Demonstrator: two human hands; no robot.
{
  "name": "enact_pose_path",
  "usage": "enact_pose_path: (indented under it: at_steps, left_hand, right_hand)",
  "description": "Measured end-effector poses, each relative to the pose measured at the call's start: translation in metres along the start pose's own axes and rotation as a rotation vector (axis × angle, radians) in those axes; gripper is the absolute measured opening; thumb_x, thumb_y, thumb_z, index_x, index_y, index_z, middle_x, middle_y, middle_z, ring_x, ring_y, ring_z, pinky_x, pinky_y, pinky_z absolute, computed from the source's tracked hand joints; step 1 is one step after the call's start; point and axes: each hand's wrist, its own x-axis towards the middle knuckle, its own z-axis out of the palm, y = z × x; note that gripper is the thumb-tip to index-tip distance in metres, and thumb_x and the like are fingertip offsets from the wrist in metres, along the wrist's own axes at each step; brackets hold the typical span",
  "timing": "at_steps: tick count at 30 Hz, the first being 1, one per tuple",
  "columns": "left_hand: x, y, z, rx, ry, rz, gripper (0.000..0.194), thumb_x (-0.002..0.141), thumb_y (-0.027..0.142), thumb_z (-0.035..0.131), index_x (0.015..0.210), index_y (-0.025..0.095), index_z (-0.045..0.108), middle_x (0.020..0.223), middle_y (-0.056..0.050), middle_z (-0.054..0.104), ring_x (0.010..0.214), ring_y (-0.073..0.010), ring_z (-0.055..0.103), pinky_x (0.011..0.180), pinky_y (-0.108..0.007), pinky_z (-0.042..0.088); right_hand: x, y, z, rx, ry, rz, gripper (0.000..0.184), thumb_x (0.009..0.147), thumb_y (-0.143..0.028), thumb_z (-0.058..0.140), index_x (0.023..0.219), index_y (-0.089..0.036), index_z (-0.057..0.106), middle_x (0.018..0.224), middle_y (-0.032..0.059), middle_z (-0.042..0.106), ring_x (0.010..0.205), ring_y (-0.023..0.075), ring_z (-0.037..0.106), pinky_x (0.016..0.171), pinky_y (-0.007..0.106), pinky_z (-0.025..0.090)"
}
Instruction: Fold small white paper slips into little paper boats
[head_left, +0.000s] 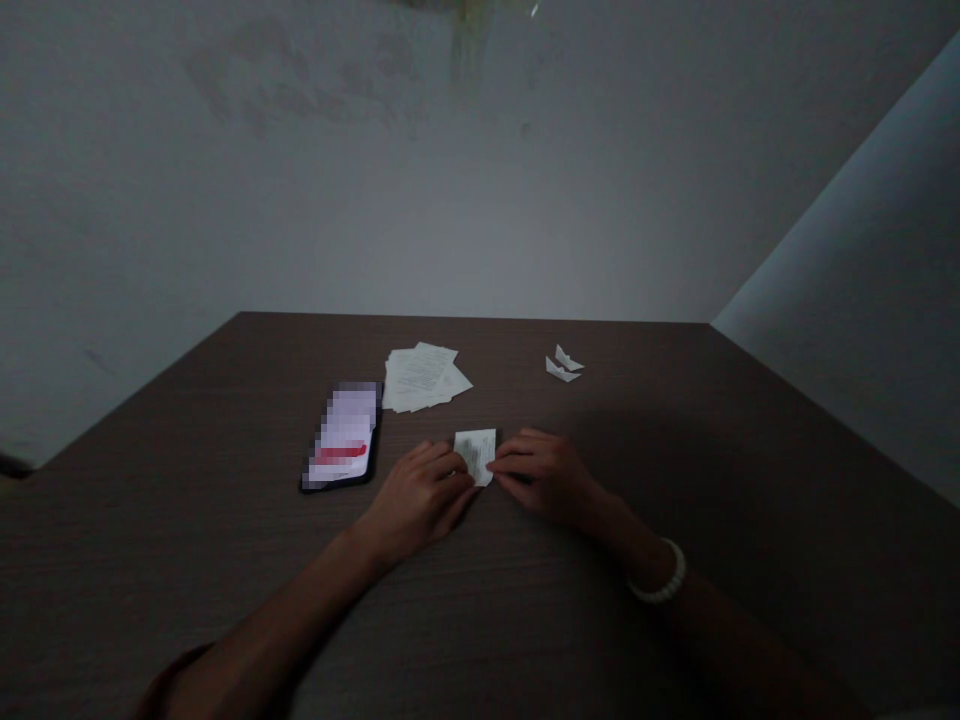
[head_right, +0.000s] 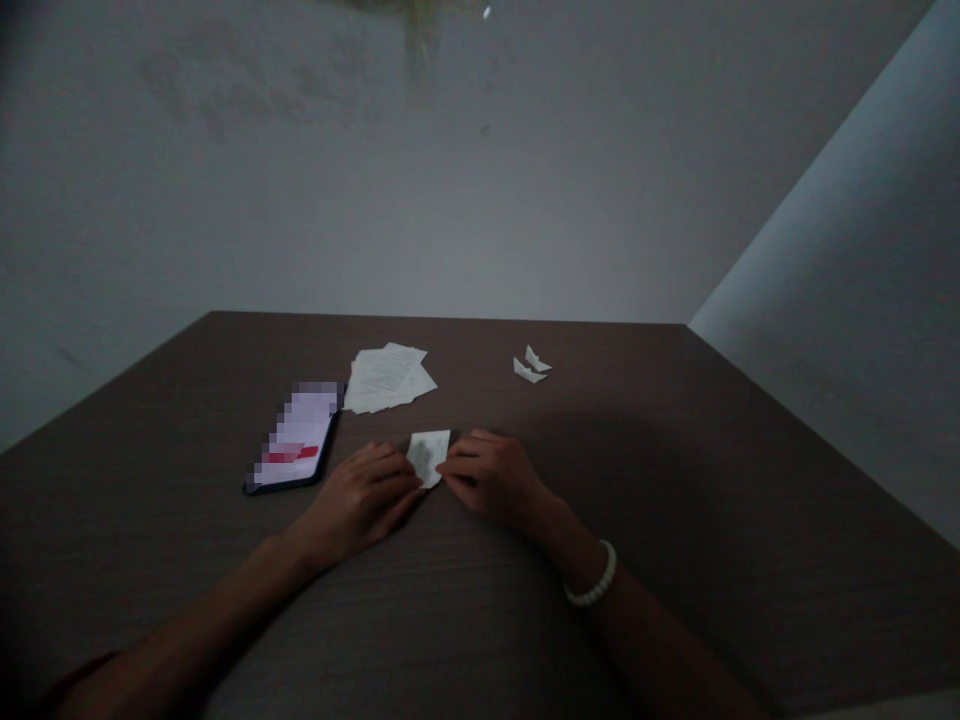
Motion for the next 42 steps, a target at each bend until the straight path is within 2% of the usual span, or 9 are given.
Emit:
enact_pose_path:
  at_steps: [6,14,20,24,30,36,42]
  left_hand:
    - [-0.001,0.000,0.001,-0.069,-0.008,0.007,0.025,0.095,0.019,0.050,0.078,0.015,0.067,0.077,-0.004,0.062,0.074,-0.0175,0.052,0.069,-0.032,0.039]
    - [-0.001,0.003,-0.001,-0.082,0.008,0.038,0.025,0.095,0.019,0.049,0.078,0.015,0.067,0.077,-0.005,0.062,0.072,-0.0175,0.051,0.065,-0.031,0.039]
    - [-0.003,0.004,0.001,-0.077,0.046,0.065,0.021,0.095,0.018,0.050,0.086,0.015,0.069,0.081,-0.005,0.064,0.073,-0.0174,0.052,0.065,-0.031,0.040]
    - [-0.004,0.003,0.001,-0.054,0.063,0.024,0.020,0.094,0.019,0.050,0.084,0.015,0.067,0.082,-0.006,0.063,0.074,-0.0182,0.052,0.066,-0.032,0.041]
    - [-0.001,0.000,-0.002,0.022,0.138,-0.014,0.018,0.090,0.017,0.051,0.101,0.013,0.064,0.097,-0.010,0.065,0.085,-0.0222,0.052,0.074,-0.037,0.044]
    - [0.001,0.001,-0.006,-0.001,0.130,0.002,0.015,0.089,0.013,0.050,0.094,0.015,0.064,0.100,-0.010,0.064,0.084,-0.0211,0.052,0.073,-0.036,0.042]
    - [-0.001,0.000,-0.004,-0.038,0.204,-0.032,0.014,0.087,0.016,0.053,0.084,0.015,0.067,0.099,-0.011,0.064,0.084,-0.0224,0.053,0.072,-0.039,0.044]
  right_hand:
    - [-0.003,0.004,0.001,-0.029,-0.054,0.033,0.012,0.084,-0.013,0.065,0.088,-0.022,0.072,0.087,0.0010,0.071,0.077,0.0151,0.058,0.068,0.027,0.043]
    - [-0.004,0.008,0.000,-0.075,-0.040,0.086,0.011,0.085,-0.016,0.063,0.085,-0.022,0.073,0.085,0.0013,0.069,0.075,0.0150,0.058,0.069,0.027,0.042]
    - [-0.007,0.012,0.002,-0.090,-0.023,0.122,0.012,0.085,-0.014,0.062,0.089,-0.020,0.072,0.086,0.0023,0.068,0.079,0.0152,0.058,0.073,0.027,0.044]
    - [-0.006,0.011,-0.001,-0.140,-0.030,0.097,0.011,0.087,-0.016,0.061,0.090,-0.021,0.071,0.087,0.0030,0.066,0.080,0.0154,0.057,0.072,0.027,0.043]
    - [0.002,-0.003,-0.008,-0.291,-0.041,0.013,0.010,0.086,-0.017,0.060,0.082,-0.020,0.067,0.086,0.0037,0.062,0.079,0.0167,0.052,0.066,0.028,0.038]
    - [0.005,-0.011,-0.007,-0.301,-0.057,-0.031,0.008,0.086,-0.017,0.060,0.082,-0.021,0.065,0.088,0.0032,0.063,0.081,0.0168,0.051,0.067,0.029,0.038]
    - [0.005,-0.012,-0.009,-0.318,-0.038,-0.050,0.008,0.085,-0.015,0.060,0.080,-0.020,0.065,0.089,0.0033,0.063,0.079,0.0164,0.051,0.067,0.029,0.038]
